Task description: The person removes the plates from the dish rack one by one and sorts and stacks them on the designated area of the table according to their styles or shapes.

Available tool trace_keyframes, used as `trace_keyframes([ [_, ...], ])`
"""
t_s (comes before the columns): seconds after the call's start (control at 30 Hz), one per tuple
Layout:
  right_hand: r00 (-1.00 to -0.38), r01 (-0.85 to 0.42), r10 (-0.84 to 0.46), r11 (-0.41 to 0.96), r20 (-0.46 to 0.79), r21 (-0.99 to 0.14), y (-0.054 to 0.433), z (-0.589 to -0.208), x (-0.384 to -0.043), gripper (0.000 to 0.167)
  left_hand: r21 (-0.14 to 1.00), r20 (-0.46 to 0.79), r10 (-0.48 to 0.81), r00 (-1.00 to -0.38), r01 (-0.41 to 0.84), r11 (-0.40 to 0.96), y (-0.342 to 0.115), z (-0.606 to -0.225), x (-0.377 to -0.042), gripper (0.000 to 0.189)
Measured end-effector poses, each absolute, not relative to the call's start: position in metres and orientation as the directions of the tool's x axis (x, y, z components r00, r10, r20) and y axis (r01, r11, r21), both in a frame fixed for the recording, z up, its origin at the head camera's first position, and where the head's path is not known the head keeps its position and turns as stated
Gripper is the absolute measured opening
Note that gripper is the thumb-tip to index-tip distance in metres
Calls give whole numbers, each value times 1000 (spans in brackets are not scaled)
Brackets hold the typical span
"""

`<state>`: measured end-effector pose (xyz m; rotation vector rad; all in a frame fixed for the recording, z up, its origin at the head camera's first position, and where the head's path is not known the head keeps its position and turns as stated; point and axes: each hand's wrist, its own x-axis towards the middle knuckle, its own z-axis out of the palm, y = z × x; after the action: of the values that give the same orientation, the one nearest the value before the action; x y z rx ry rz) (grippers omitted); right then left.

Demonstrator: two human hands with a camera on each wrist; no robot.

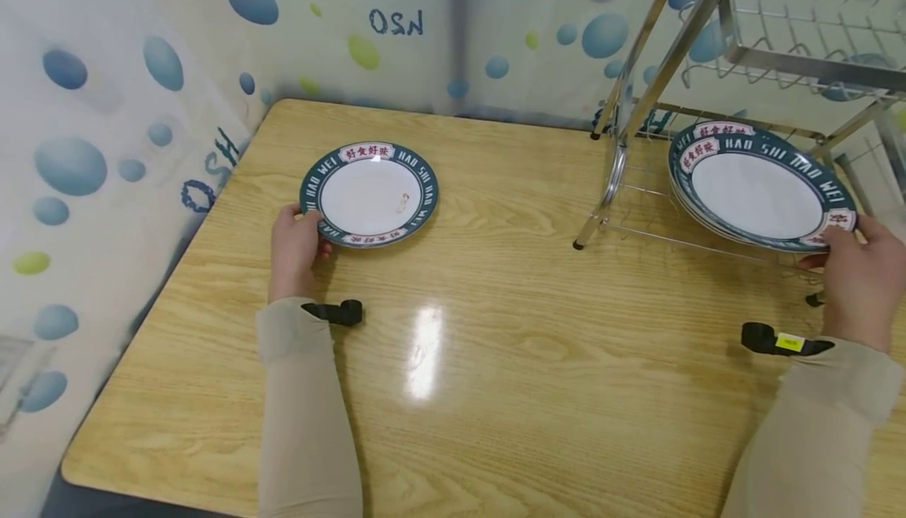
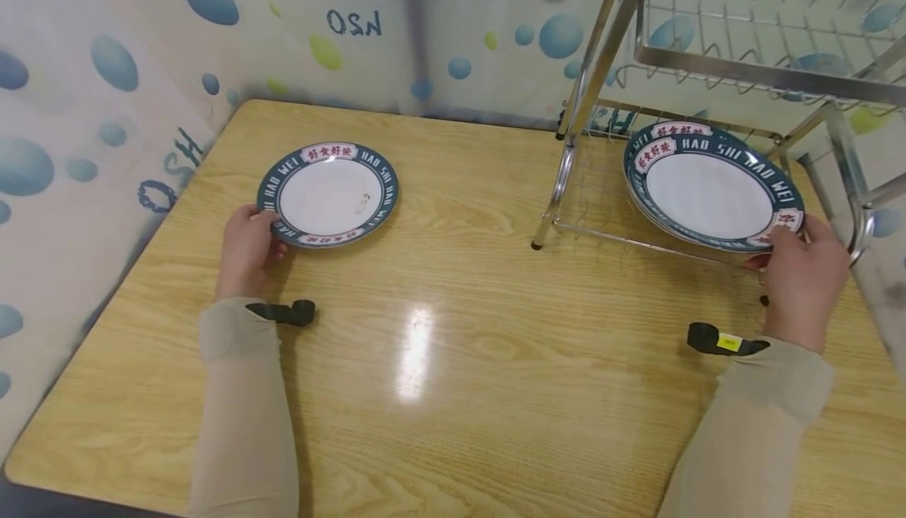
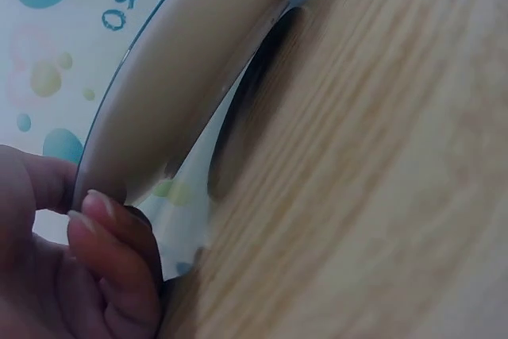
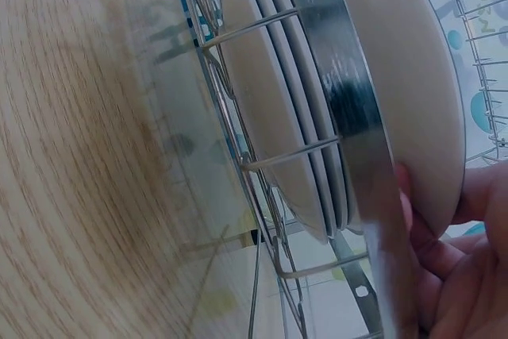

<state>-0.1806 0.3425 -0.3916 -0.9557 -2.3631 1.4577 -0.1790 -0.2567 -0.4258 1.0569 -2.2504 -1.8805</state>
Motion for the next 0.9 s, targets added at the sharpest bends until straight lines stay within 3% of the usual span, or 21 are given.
trace_keyframes([
  [0.17,-783,404,603,311,-150,-860,343,-390,-181,41,870,-407,-490,-771,-490,49,-258,-424,-181,43],
  [0.33,-777,357,606,206,-168,-911,347,-391,-182,41,873,-393,-484,-782,-482,69,-257,-423,-183,45],
  [0.6,-724,411,649,136,-233,-901,351,-390,-184,44,841,-396,-489,-777,-521,146,-256,-426,-181,45],
  [0.9,-758,389,604,115,-246,-914,356,-392,-180,47,836,-385,-449,-806,-511,200,-262,-430,-180,45],
])
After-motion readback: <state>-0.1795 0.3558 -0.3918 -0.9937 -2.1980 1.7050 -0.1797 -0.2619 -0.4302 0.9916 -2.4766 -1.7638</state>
